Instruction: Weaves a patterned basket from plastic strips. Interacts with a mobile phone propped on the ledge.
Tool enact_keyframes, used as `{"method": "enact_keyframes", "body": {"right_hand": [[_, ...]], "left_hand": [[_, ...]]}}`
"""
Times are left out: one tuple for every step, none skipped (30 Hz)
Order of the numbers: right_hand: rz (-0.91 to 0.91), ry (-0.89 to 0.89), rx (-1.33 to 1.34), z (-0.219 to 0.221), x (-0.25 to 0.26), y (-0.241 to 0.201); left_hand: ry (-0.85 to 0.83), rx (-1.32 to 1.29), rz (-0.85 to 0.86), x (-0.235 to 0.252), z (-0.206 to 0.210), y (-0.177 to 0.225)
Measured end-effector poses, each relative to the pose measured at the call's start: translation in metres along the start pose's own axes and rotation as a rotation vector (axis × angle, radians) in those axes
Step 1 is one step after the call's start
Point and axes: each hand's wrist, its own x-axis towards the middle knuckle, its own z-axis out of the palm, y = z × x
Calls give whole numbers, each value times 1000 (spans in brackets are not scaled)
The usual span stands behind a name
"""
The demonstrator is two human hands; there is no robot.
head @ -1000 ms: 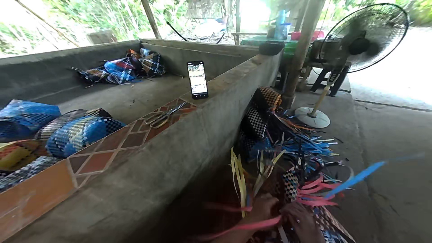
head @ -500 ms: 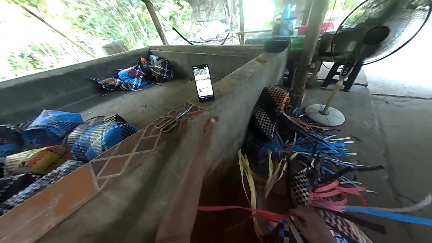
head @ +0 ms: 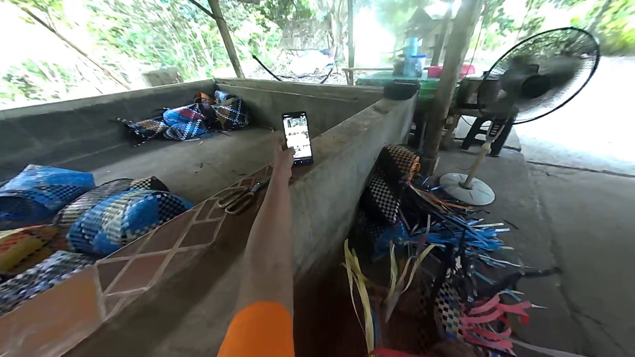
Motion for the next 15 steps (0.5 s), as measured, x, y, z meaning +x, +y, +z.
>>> {"method": "enact_keyframes", "body": {"right_hand": [[19, -31, -3, -3, 0, -4], [22, -48, -7, -4, 1, -5], [30, -61, -2, -6, 1, -9], [28, -60, 6, -7, 1, -10], [11, -42, 7, -5, 1, -8], [-1, -28, 8, -2, 1, -4], [-5, -22, 11, 0, 1, -3], [2, -22, 13, 0, 1, -4], [3, -20, 14, 0, 1, -4], [-1, -14, 7, 0, 1, -4], [-14, 3, -3, 1, 0, -3], [-19, 4, -5, -1, 0, -4], [-13, -5, -3, -2, 0, -6], [3, -22, 5, -5, -1, -8], [13, -23, 9, -6, -1, -11]], "left_hand": [[-5, 11, 3, 1, 0, -1], [-2, 23, 3, 1, 0, -1], [-2, 31, 9, 1, 0, 0], [-2, 39, 15, 1, 0, 0], [-4, 37, 18, 1, 0, -1], [-6, 25, 21, 1, 0, -2], [-4, 4, 23, 1, 0, -2], [1, -19, 21, 1, 0, -2], [6, -35, 12, 1, 0, -2], [9, -41, 6, 0, -1, -1], [13, -39, 5, -1, -1, 0], [10, -39, -3, -2, -1, 2], [13, -41, -14, -3, -1, 3], [17, -43, -22, -3, -1, 3], [21, -51, -19, -2, 0, 3]]}}
